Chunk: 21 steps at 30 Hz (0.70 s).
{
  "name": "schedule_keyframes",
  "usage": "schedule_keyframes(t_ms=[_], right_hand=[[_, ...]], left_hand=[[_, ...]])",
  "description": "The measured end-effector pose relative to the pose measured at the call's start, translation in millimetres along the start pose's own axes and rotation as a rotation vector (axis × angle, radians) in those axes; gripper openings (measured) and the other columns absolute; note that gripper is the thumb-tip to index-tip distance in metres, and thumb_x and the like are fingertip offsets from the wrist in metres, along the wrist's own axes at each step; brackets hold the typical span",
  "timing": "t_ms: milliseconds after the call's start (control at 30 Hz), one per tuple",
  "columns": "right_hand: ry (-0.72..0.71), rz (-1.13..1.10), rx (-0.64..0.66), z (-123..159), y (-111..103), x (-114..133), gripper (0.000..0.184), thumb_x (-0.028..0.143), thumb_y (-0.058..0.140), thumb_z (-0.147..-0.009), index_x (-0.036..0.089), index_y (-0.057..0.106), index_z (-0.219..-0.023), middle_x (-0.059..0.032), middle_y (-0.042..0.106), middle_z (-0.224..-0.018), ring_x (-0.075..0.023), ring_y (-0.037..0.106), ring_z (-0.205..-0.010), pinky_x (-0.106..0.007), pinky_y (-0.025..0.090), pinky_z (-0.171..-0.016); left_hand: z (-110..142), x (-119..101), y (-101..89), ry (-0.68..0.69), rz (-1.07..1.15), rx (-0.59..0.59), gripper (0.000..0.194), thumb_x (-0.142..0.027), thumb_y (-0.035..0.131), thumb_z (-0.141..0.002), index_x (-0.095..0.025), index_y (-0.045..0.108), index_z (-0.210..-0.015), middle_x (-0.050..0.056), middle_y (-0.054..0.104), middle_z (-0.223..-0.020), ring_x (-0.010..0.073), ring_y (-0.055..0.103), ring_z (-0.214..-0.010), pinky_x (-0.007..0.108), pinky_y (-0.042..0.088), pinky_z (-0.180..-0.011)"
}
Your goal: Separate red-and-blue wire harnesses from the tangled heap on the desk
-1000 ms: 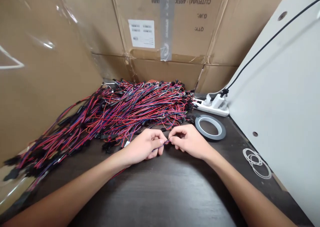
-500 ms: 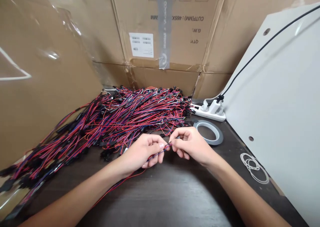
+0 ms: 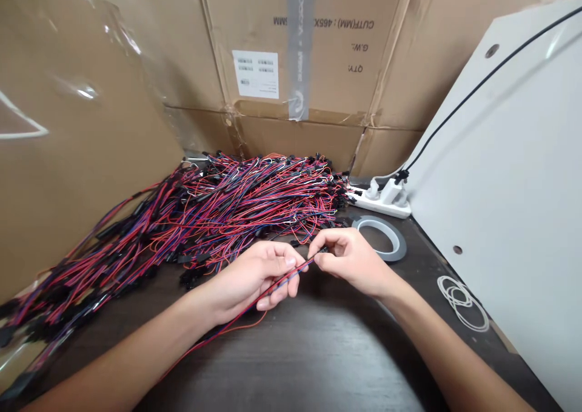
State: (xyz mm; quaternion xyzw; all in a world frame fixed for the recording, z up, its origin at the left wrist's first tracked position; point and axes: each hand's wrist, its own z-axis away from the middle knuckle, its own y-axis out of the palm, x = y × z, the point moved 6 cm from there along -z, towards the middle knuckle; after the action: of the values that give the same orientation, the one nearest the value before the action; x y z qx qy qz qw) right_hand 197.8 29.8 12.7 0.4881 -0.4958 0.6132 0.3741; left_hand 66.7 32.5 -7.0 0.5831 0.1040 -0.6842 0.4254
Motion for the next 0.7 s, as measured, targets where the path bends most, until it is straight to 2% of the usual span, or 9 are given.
schedule_keyframes(t_ms=[233, 367, 500, 700], right_hand=[[-0.057, 0.047, -0.023, -1, 0, 5, 0.008, 0.02, 0.057, -0.068, 0.015, 0.062, -0.071, 0.0057, 0.046, -0.05, -0.0063, 0.033, -0.043, -0.02, 0.024, -0.04], [-0.077, 0.117, -0.034, -1, 2, 8, 0.009, 0.02, 0.055, -0.066, 0.015, 0.062, -0.069, 0.0033, 0.052, -0.055, -0.0077, 0.038, -0.047, -0.02, 0.03, -0.045], [-0.077, 0.159, -0.042, 0, 5, 10, 0.01, 0.02, 0.056, -0.066, 0.015, 0.063, -0.069, -0.0001, 0.06, -0.062, -0.01, 0.046, -0.054, -0.022, 0.037, -0.052], [-0.021, 0.093, -0.007, 3, 10, 11, 0.007, 0.02, 0.059, -0.068, 0.015, 0.062, -0.07, 0.0023, 0.053, -0.055, -0.0079, 0.042, -0.047, -0.02, 0.033, -0.044]], left_hand=[[-2, -3, -0.5, 0.058, -0.107, 0.002, 0.008, -0.02, 0.048, -0.084, -0.015, 0.05, -0.09, 0.001, 0.06, -0.056, 0.009, 0.049, -0.037, 0.015, 0.034, -0.031], [-4, -1, -2.0, 0.052, -0.206, -0.044, 0.004, -0.019, 0.05, -0.081, -0.015, 0.05, -0.082, 0.001, 0.059, -0.056, 0.0097, 0.052, -0.04, 0.015, 0.036, -0.032], [-5, -2, -5.6, 0.13, -0.312, -0.13, 0.01, -0.022, 0.059, -0.076, -0.015, 0.052, -0.077, -0.001, 0.058, -0.058, 0.0078, 0.052, -0.043, 0.014, 0.037, -0.035], [-5, -4, -6.6, 0.156, -0.384, -0.183, 0.008, -0.02, 0.059, -0.073, -0.015, 0.053, -0.071, -0.002, 0.056, -0.058, 0.0073, 0.05, -0.045, 0.015, 0.038, -0.038]])
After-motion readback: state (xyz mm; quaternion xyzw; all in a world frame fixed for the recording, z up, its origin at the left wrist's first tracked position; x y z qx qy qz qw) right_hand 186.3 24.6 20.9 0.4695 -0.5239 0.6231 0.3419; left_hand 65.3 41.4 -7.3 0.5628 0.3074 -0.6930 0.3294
